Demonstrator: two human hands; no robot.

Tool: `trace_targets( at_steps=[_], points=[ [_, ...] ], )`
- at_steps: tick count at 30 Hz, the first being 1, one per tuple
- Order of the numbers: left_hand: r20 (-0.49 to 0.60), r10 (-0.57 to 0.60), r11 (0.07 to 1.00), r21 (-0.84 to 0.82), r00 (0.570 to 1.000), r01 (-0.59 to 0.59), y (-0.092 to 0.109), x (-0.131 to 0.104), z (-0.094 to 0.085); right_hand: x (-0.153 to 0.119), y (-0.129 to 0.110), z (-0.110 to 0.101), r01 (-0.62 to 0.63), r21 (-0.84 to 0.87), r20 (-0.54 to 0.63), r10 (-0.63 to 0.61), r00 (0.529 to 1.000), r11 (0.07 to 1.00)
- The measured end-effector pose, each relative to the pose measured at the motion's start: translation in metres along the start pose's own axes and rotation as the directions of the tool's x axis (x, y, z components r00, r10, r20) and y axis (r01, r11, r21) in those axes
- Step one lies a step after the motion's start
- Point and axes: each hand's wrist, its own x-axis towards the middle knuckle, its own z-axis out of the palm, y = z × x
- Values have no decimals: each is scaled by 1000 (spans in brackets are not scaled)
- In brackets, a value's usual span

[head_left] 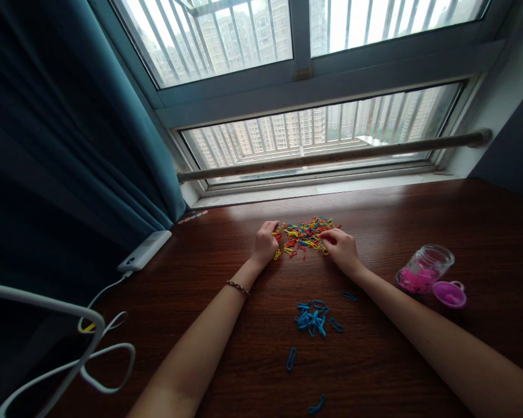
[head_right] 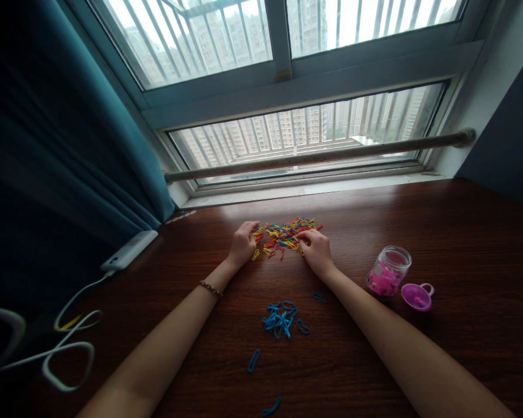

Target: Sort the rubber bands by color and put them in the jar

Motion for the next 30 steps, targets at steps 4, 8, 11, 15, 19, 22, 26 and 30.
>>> trace_targets(
  at_steps=[4,8,11,15,19,22,26,30],
  points=[
    [-34,-52,996,-80,998,49,4,0,-1,0,1,0,-8,24,-13,9,1000,1000],
    [31,-263,925,-277,964,261,18,8,-12,2,1,-2,-114,99,-59,120,991,989],
    [354,-282,764,-479,892,432,40,18,-31,3,3,-3,-195,160,-92,211,973,968],
    [766,67,713,-485,639,506,73,24,-54,5,9,-2,-219,172,-111,240,965,961],
    [900,315,726,-433,301,535,99,15,-57,5,11,-2,-217,167,-119,238,964,962],
    [892,449,701,-381,42,602,110,9,-56,5,12,-2,-218,169,-118,239,964,961],
    [893,448,697,-379,44,609,102,13,-57,5,11,-2,-231,186,-108,254,961,955],
    [757,114,826,-432,643,363,68,17,-40,4,-1,-3,-230,294,-86,266,960,928]
  ],
)
